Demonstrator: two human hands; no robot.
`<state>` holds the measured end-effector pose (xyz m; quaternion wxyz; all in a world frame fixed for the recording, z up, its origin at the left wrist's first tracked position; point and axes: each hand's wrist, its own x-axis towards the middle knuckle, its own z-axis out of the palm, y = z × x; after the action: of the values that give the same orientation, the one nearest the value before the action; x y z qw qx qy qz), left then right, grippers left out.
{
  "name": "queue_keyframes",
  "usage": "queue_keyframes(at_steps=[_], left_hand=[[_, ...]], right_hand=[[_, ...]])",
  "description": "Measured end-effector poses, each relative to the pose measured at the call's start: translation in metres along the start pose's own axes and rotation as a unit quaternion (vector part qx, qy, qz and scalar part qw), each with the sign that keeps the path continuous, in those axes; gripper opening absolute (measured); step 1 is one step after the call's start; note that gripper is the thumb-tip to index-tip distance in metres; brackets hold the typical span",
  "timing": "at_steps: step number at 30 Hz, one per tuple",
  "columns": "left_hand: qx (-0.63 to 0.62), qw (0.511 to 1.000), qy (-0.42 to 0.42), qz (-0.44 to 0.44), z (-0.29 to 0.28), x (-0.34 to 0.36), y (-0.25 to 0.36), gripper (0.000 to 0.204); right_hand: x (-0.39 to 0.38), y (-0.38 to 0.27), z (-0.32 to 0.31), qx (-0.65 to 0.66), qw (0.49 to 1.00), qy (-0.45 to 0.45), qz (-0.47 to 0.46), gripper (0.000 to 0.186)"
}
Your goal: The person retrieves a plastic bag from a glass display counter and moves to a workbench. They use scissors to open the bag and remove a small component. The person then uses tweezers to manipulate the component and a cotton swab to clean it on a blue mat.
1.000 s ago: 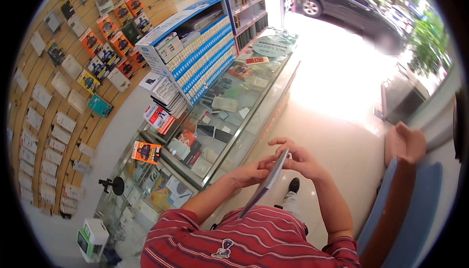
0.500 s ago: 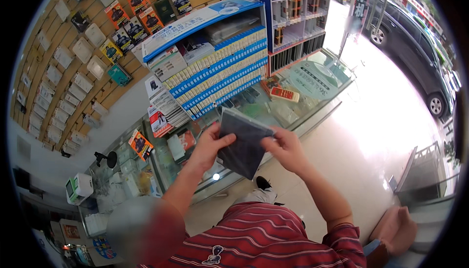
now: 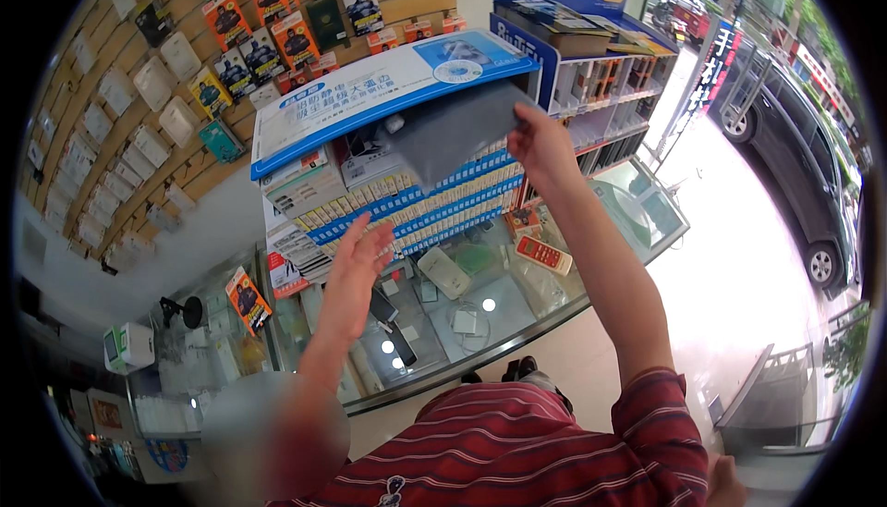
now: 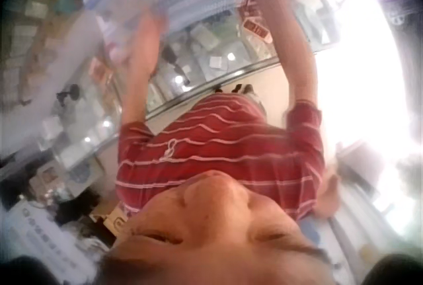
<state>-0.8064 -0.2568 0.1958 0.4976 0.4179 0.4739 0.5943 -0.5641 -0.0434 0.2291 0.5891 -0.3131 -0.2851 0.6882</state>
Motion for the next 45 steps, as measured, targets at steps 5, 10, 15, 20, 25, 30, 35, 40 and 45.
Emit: queue_keyframes(at_steps=[5,10,15,20,25,30,35,40,45], left_hand=[[-0.042,0.998,-0.010,-0.050,0.007,-0.035,-0.051,0.058],[-0.093,0.977,0.081,-0.172,0.010,-0.075,-0.105,0.057],[-0.106,0.968,0.128,-0.187,0.036,-0.087,-0.123,0.052],[-0.163,0.962,0.145,-0.161,0.054,-0.075,-0.132,0.051],[-0.361,0.905,0.121,-0.187,0.094,-0.048,-0.140,0.055],[-0.240,0.961,0.069,-0.118,0.158,-0.043,-0.124,0.065],[0.421,0.855,0.027,0.302,0.152,-0.042,-0.209,0.074],[0.569,0.783,0.182,0.173,0.071,-0.095,-0.253,0.040],[0.485,0.830,0.237,-0.141,0.055,-0.211,-0.224,0.046]], right_hand=[[0.074,0.006,0.021,0.068,0.996,0.048,0.007,0.019],[0.060,0.011,0.033,0.099,0.995,0.000,-0.007,0.022],[0.061,-0.003,0.027,0.044,0.995,-0.088,-0.013,0.022],[-0.027,0.014,0.017,-0.013,0.995,-0.091,-0.035,0.047],[-0.147,0.094,-0.076,-0.439,0.678,-0.466,-0.361,0.054],[-0.085,0.137,-0.161,-0.576,0.645,-0.369,-0.340,0.053],[-0.158,0.137,-0.154,-0.110,0.911,-0.116,0.380,0.056],[-0.199,0.074,-0.162,-0.016,0.844,-0.302,0.443,0.056],[-0.186,0.080,-0.212,-0.181,0.730,-0.438,0.492,0.050]])
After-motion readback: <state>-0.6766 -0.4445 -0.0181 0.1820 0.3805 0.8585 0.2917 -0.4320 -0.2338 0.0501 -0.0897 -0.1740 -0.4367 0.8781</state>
